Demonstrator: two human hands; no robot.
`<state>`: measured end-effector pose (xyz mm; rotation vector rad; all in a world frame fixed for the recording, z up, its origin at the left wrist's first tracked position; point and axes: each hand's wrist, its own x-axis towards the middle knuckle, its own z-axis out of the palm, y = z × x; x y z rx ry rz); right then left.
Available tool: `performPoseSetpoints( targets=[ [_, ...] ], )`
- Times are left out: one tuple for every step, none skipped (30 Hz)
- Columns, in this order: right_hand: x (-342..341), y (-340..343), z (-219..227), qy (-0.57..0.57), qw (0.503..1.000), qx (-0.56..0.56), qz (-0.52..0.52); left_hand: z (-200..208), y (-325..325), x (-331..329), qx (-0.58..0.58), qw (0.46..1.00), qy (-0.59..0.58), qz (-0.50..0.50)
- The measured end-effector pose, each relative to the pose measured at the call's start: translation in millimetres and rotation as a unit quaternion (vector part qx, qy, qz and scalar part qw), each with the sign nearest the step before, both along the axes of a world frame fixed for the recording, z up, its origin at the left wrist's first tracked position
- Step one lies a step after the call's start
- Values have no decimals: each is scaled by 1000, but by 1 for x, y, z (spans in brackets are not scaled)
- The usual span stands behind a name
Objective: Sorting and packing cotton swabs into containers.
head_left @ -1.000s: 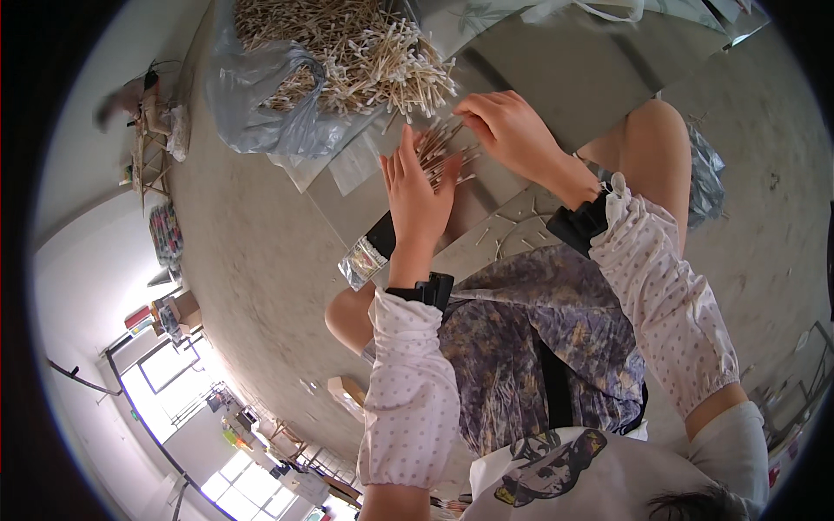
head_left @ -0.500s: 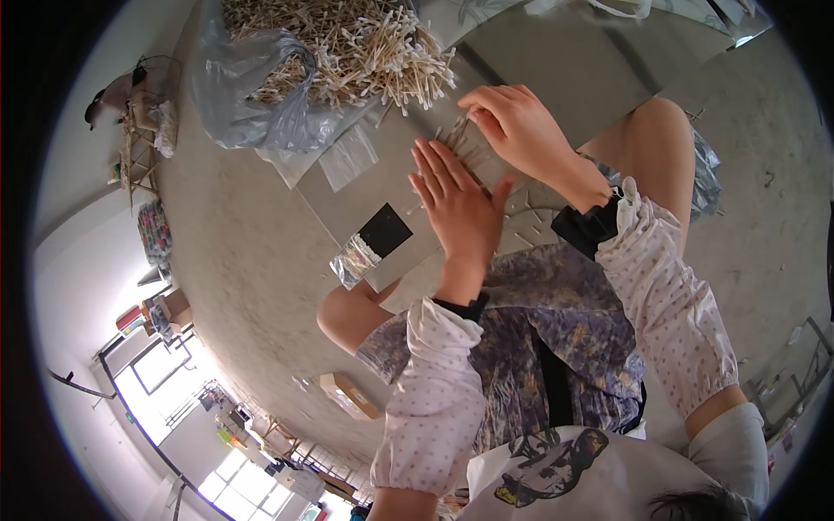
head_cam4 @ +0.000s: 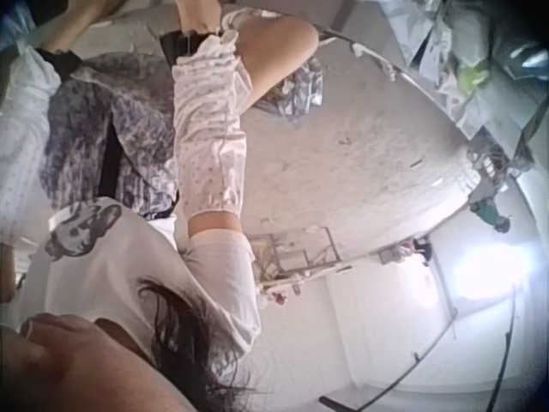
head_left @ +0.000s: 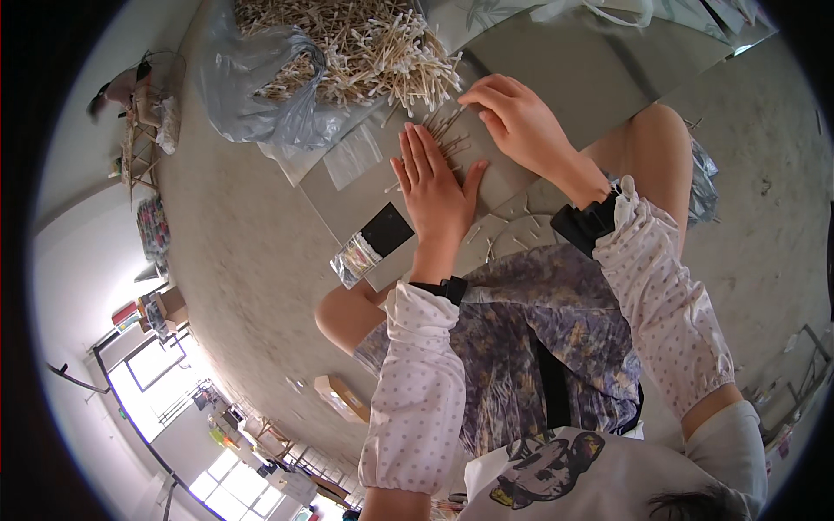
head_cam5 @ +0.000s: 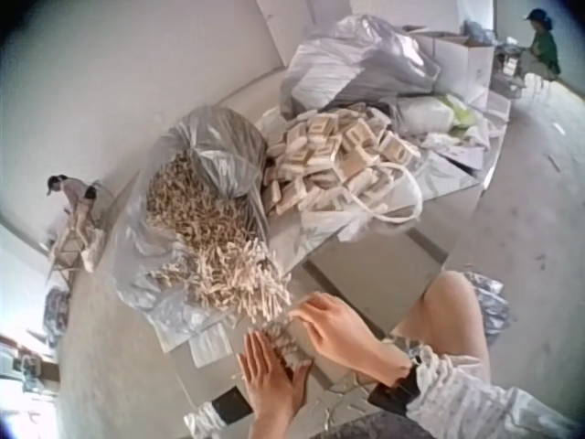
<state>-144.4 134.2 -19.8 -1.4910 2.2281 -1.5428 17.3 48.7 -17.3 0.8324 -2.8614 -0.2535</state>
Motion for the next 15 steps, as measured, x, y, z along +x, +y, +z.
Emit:
performPoseSetpoints(
  targets=[
    [-1,-1,-1,1,1000,-3,-2,1,-1,2,-3,1000,1,-2],
    [-2,0,-3,9,1000,22,6,4,1,2,12,1000,-11,-6],
    [-4,2,-5,18,999,47,14,6,3,2,27,999,-22,-9],
    [-6,4,-7,18,999,48,11,8,6,1,27,999,-22,-12],
    [-6,3,-6,13,998,58,15,11,8,3,38,999,-24,-9],
    [-6,3,-6,9,997,69,19,13,9,3,49,998,-27,-5],
    [-7,4,-7,8,997,70,17,14,11,0,50,998,-28,-7],
    [-6,4,-5,4,997,73,22,14,12,2,38,999,-13,-3],
    [-5,3,-3,0,997,76,27,14,14,2,27,1000,2,0],
    [-5,3,-2,-2,997,76,27,11,16,0,27,1000,0,0],
    [-5,3,-1,-12,996,84,33,7,19,-3,14,1000,-13,2],
    [-5,3,-1,-21,995,91,39,4,20,-5,2,1000,-27,5],
    [-5,4,0,-22,995,92,39,2,19,-5,3,1000,-27,5],
    [-4,5,-1,-26,995,89,40,2,17,-6,-13,999,-39,1],
    [-3,6,-1,-30,995,86,41,2,14,-8,-29,998,-50,-2]
  ],
)
